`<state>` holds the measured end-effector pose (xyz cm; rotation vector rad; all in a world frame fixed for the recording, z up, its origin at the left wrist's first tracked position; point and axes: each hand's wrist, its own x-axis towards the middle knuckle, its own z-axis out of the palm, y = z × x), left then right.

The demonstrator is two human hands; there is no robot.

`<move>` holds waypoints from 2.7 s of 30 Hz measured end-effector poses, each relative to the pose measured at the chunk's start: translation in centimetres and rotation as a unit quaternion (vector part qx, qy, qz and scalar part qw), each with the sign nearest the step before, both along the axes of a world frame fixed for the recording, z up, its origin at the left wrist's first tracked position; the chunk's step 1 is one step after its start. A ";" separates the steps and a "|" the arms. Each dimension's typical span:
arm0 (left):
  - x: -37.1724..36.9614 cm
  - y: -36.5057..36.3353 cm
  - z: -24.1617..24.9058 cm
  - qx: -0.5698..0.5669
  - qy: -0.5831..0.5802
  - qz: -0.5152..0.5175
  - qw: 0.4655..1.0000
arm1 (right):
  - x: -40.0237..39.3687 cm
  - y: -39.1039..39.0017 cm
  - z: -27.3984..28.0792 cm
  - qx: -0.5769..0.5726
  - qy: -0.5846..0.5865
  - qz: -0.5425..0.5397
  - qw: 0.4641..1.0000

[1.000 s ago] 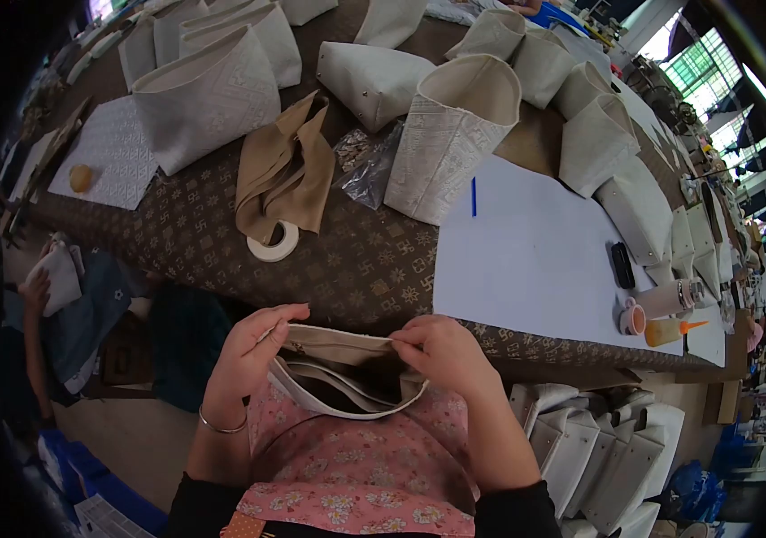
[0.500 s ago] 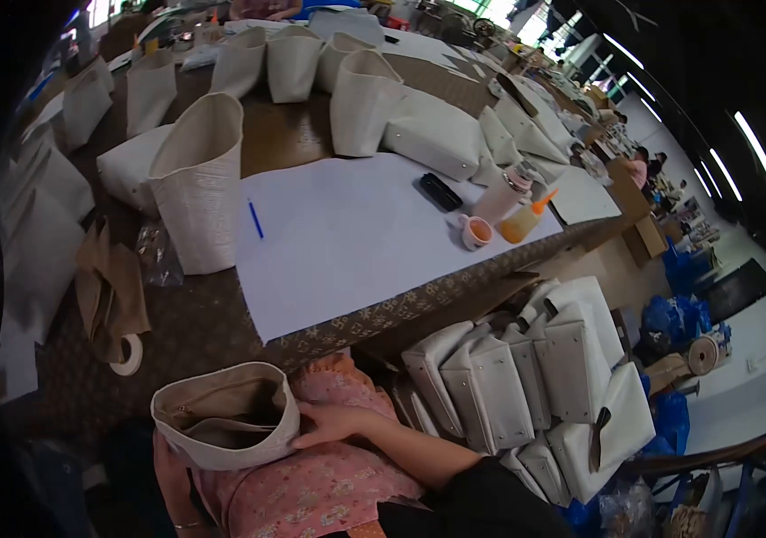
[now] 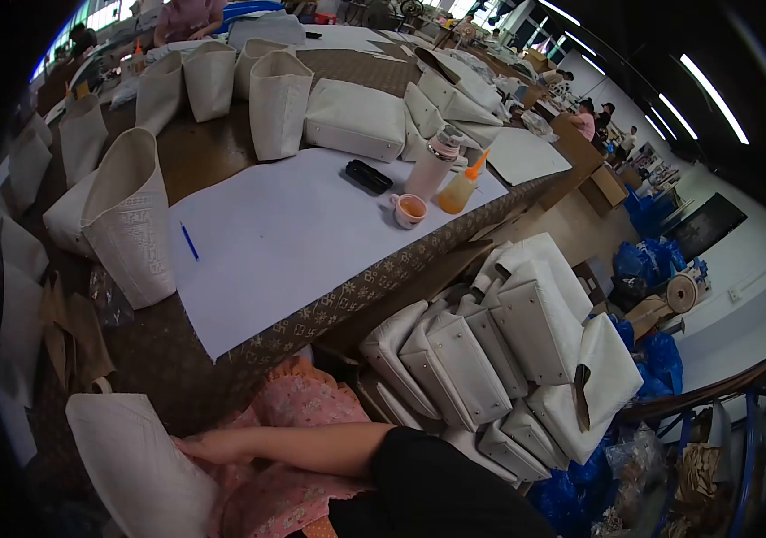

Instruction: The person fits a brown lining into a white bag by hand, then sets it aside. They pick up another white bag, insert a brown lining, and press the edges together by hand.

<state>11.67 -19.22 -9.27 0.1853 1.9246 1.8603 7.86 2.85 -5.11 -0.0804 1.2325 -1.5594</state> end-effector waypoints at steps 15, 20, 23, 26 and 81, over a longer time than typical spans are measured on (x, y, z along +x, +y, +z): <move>1.1 6.6 4.9 -0.067 -0.038 -0.259 0.963 | 2.9 12.2 -1.5 0.249 0.066 -0.324 0.910; 1.3 7.6 4.0 -0.152 0.106 -0.325 0.927 | 4.1 11.9 -2.4 0.412 0.256 -0.213 0.848; 0.3 7.9 7.9 -0.162 0.164 -0.337 0.913 | 3.2 11.2 0.4 0.362 0.279 -0.249 0.854; -0.6 7.6 12.5 -0.100 0.139 -0.302 0.938 | 2.4 12.0 -3.0 0.285 0.237 -0.348 0.861; -6.0 4.7 7.5 0.063 0.019 0.160 0.985 | -7.8 6.1 5.6 0.404 0.561 0.049 0.721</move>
